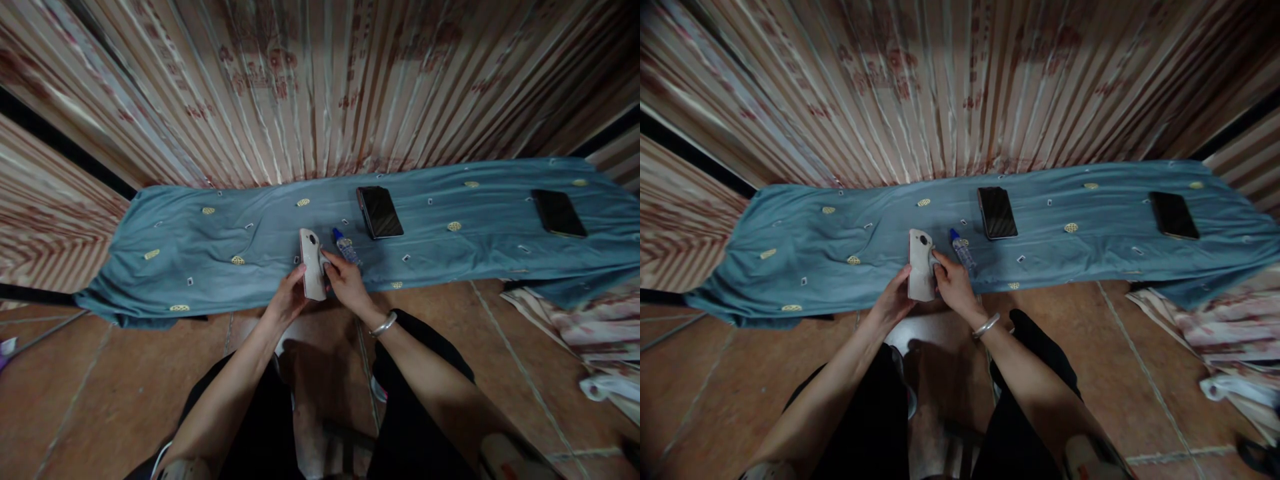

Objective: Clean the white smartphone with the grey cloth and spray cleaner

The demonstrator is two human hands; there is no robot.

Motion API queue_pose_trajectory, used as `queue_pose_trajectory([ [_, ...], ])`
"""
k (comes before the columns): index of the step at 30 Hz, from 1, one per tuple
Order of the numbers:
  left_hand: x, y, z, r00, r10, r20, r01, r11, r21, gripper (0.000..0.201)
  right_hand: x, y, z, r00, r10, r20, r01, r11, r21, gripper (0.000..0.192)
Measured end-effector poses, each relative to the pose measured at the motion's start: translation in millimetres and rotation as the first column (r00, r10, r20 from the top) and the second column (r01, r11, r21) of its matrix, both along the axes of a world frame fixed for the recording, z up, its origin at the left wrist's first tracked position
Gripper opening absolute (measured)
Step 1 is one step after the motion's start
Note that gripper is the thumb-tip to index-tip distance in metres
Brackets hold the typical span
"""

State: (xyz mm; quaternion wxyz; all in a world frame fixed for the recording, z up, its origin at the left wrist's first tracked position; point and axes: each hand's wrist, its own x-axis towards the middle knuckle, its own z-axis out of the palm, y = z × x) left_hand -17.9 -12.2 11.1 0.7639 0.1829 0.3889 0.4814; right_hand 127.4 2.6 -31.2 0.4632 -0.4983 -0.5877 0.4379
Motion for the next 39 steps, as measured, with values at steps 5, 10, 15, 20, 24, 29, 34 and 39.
queue_pose_trajectory([
  [5,0.2,1.2,6.3,0.997,0.064,-0.038,-0.066,0.997,-0.043,0.023,-2.5,-13.5,6.0,0.966,-0.049,0.253,-0.009,0.974,0.224,0.043],
  [10,-5.2,5.1,4.4,0.986,0.137,-0.095,-0.142,0.989,-0.049,0.020,-9.8,-27.9,10.5,0.912,-0.070,0.404,-0.114,0.903,0.414,0.049],
  [15,-1.3,-0.4,4.8,0.987,0.130,-0.100,-0.136,0.989,-0.061,0.019,-12.0,-32.3,14.7,0.898,-0.053,0.438,-0.176,0.867,0.466,0.051],
  [20,7.5,-10.4,2.6,0.992,0.042,-0.116,-0.045,0.999,-0.024,0.036,-3.3,-23.0,20.7,0.892,-0.071,0.446,-0.157,0.878,0.453,0.054],
  [24,10.1,-13.7,-3.4,0.986,0.012,-0.166,-0.016,1.000,-0.025,0.053,5.2,-14.5,25.4,0.875,-0.096,0.475,-0.140,0.887,0.439,0.054],
  [29,11.3,-15.2,-4.7,0.981,0.002,-0.192,-0.002,1.000,0.001,0.054,12.2,-6.1,27.4,0.870,-0.111,0.481,-0.121,0.896,0.427,0.054],
  [34,10.1,-15.8,-1.0,0.979,-0.017,-0.201,0.015,1.000,-0.010,0.060,13.8,1.4,21.3,0.899,-0.103,0.427,-0.078,0.919,0.386,0.056],
  [39,7.6,-16.1,5.0,0.982,-0.028,-0.189,0.030,1.000,0.010,0.061,11.7,7.2,14.8,0.940,-0.081,0.333,-0.033,0.946,0.323,0.055],
])
